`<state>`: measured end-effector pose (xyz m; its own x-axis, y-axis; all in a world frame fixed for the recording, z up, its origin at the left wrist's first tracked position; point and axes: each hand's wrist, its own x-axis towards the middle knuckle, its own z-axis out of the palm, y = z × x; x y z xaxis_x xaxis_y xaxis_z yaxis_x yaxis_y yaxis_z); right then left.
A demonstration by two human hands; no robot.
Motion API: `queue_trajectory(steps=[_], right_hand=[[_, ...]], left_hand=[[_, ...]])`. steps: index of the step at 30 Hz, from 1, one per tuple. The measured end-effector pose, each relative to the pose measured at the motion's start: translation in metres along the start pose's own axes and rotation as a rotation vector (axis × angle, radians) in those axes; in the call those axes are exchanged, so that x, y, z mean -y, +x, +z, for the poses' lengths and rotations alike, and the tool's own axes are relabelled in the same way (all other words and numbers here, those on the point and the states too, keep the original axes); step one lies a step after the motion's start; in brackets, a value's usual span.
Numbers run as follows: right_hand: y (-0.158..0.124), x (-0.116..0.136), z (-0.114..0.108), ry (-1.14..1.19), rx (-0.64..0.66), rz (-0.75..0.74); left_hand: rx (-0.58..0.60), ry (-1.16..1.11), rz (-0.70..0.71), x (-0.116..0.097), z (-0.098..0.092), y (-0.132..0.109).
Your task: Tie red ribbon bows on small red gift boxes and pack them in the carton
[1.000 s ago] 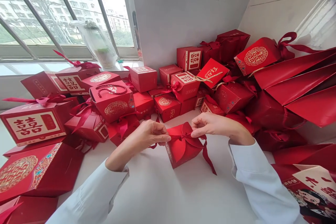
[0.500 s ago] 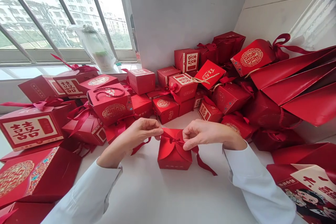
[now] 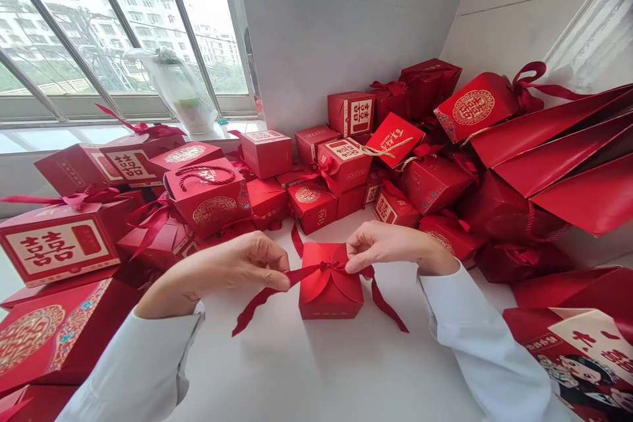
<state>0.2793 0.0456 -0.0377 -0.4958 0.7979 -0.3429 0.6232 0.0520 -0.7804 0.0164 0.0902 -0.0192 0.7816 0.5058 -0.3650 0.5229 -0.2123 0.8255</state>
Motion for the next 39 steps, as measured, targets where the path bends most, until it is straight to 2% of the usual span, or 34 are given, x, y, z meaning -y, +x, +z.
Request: queue_trajectory(steps=[2, 5, 10, 16, 21, 27, 30, 35, 39], right_hand=[[0.001, 0.000, 0.001, 0.008, -0.005, 0.000], [0.002, 0.001, 0.001, 0.023, -0.013, 0.005], [0.004, 0.001, 0.001, 0.037, -0.010, 0.009], [0.004, -0.002, 0.000, 0.012, -0.020, 0.004], [0.004, -0.005, 0.000, 0.027, -0.015, -0.003], [0.004, -0.003, 0.001, 0.064, -0.004, -0.006], [0.004, -0.003, 0.001, 0.086, 0.001, -0.021], [0.006, -0.010, -0.001, 0.144, 0.016, -0.014], [-0.001, -0.011, -0.007, 0.217, 0.023, -0.015]], left_hand=[[0.006, -0.121, 0.054, 0.000, 0.001, 0.002], [-0.097, -0.269, 0.197, 0.001, 0.011, 0.014], [-0.189, -0.263, 0.307, 0.006, 0.030, 0.036], [-0.394, -0.300, 0.297, 0.009, 0.035, 0.042], [-0.345, -0.272, 0.200, 0.006, 0.034, 0.040], [-0.332, -0.172, 0.272, 0.012, 0.040, 0.044], [-0.369, -0.100, 0.284, 0.015, 0.046, 0.046], [-0.502, 0.090, 0.266, 0.009, 0.051, 0.045], [-0.514, 0.100, 0.300, 0.008, 0.050, 0.046]])
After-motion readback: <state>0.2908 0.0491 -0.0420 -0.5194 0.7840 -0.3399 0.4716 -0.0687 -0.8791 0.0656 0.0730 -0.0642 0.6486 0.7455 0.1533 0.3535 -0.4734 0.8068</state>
